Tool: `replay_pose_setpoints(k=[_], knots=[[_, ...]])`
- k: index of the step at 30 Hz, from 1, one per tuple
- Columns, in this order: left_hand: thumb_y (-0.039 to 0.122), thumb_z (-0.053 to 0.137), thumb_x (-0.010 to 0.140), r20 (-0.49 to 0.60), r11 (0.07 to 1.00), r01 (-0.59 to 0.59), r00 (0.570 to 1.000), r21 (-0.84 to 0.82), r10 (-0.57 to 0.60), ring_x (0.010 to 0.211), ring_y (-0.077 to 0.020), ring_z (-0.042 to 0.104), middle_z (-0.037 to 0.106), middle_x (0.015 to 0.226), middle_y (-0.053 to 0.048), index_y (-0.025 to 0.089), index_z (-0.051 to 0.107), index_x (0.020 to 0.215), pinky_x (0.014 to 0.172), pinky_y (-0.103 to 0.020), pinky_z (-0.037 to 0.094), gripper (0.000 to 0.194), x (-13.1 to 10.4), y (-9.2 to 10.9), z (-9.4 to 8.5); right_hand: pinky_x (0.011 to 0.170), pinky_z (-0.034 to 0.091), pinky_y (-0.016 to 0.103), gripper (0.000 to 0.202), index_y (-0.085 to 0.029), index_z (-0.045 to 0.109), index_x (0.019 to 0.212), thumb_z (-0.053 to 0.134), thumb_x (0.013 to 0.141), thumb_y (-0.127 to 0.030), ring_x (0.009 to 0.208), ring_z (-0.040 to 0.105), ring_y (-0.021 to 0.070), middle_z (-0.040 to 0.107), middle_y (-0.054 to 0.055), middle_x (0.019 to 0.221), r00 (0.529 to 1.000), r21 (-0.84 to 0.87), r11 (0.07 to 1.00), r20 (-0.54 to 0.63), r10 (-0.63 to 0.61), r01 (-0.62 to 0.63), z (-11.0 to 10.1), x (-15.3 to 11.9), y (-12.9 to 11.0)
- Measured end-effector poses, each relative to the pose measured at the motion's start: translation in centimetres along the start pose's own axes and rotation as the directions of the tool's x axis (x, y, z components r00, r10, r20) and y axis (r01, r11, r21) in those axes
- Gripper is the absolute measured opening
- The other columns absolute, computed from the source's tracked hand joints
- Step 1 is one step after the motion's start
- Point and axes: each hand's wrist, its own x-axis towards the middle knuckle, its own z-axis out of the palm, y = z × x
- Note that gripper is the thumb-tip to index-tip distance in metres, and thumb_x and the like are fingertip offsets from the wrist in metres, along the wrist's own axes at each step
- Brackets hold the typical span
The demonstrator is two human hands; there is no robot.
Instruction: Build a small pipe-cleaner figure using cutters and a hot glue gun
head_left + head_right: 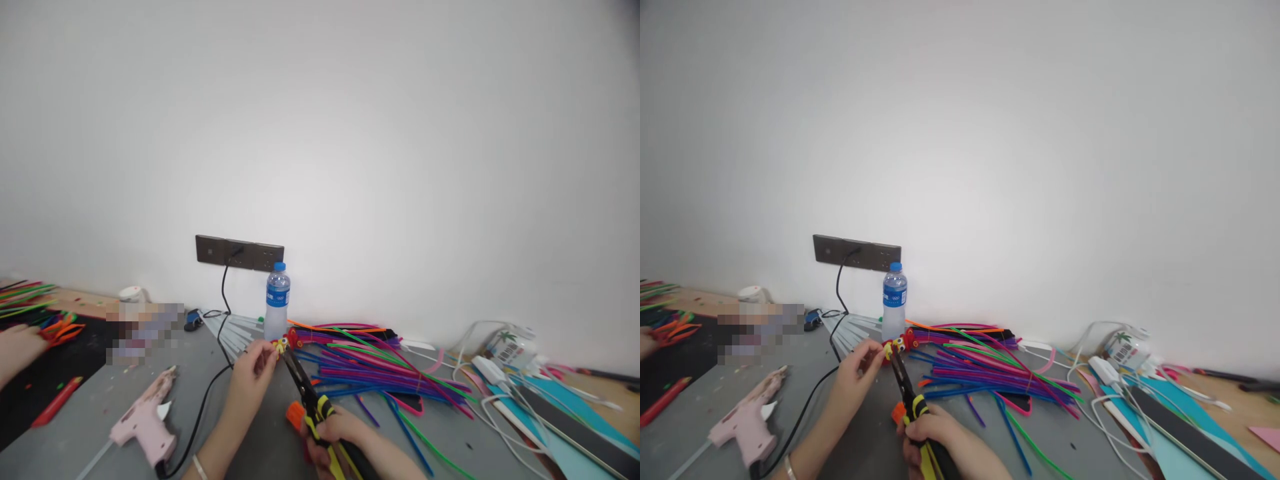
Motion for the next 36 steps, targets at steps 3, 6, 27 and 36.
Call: replay_pose_setpoints(k=[3,6,27,36], knots=[[0.039,0.044,0.094,0.021,0.995,-0.072,0.997,0.075,0.071,0.06,-0.0166,0.052,0.055,0.071,0.0,0.02,0.057,0.079,0.057,-0.025,0.04,0.027,-0.1,0.2,0.0,0.054,0.042,0.025,0.032,-0.012,0.057,0.089,0.064,0.068,-0.035,0.045,0.054,0.0122,0.052,-0.005,0.053,1.0,-0.033,0.999,-0.011,0.029,-0.029,0.1,0.3,0.2],[0.036,0.041,0.095,0.032,0.987,-0.111,0.994,0.12,0.108,0.063,-0.0178,0.054,0.056,0.074,-0.001,0.021,0.057,0.081,0.06,-0.025,0.041,0.026,-0.3,0.2,0.0,0.053,0.042,0.024,0.034,-0.013,0.057,0.09,0.065,0.068,-0.037,0.046,0.055,0.0118,0.053,-0.005,0.054,0.998,-0.051,0.998,-0.046,0.039,-0.041,0.2,0.2,0.2],[0.021,0.042,0.094,0.135,0.934,-0.266,0.962,0.238,0.239,0.084,-0.0211,0.061,0.065,0.086,-0.004,0.024,0.059,0.086,0.073,-0.029,0.047,0.019,-0.7,0.9,-0.4,0.047,0.031,0.021,0.034,-0.017,0.054,0.092,0.064,0.066,-0.037,0.046,0.047,0.0084,0.054,-0.007,0.057,0.967,-0.169,0.985,-0.255,-0.026,-0.018,1.6,-0.8,0.0],[0.021,0.043,0.095,0.197,0.927,-0.276,0.953,0.253,0.23,0.074,-0.0197,0.057,0.061,0.078,-0.002,0.022,0.055,0.08,0.071,-0.03,0.044,0.019,-0.7,1.3,-0.4,0.045,0.031,0.021,0.041,-0.016,0.055,0.097,0.066,0.066,-0.04,0.046,0.046,0.0086,0.054,-0.006,0.058,0.955,-0.222,0.974,-0.294,-0.031,-0.037,1.6,-0.6,0.0]])
